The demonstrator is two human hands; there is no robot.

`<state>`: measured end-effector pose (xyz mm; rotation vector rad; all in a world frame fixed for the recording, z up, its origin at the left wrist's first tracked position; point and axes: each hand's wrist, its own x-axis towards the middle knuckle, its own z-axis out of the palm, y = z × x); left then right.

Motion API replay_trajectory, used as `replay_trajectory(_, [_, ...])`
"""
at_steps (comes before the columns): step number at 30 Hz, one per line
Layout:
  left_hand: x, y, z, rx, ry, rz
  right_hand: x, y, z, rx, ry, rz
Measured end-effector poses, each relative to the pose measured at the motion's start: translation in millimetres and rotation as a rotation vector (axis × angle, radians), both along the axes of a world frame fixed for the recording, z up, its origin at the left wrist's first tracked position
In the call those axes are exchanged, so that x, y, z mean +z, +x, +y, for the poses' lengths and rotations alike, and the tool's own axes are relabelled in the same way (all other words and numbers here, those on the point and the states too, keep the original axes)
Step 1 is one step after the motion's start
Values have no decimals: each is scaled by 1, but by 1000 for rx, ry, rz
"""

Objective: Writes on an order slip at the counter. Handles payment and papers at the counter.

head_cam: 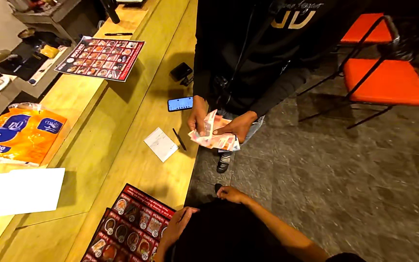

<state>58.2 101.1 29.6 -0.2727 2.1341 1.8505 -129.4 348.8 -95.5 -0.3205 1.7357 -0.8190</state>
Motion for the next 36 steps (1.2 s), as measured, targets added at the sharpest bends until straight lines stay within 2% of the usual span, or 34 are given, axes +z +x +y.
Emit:
replay_trajectory(10, [0,-2,4,19,5,33,5,-5,-2,162,-2,26])
replay_trajectory(21, [-4,-7,7,-69,59,-118,-2,1,9,169,-15,20])
replay_trajectory(36, [-7,-9,14,-85,75,-80,-6,0,19,191,-49,33])
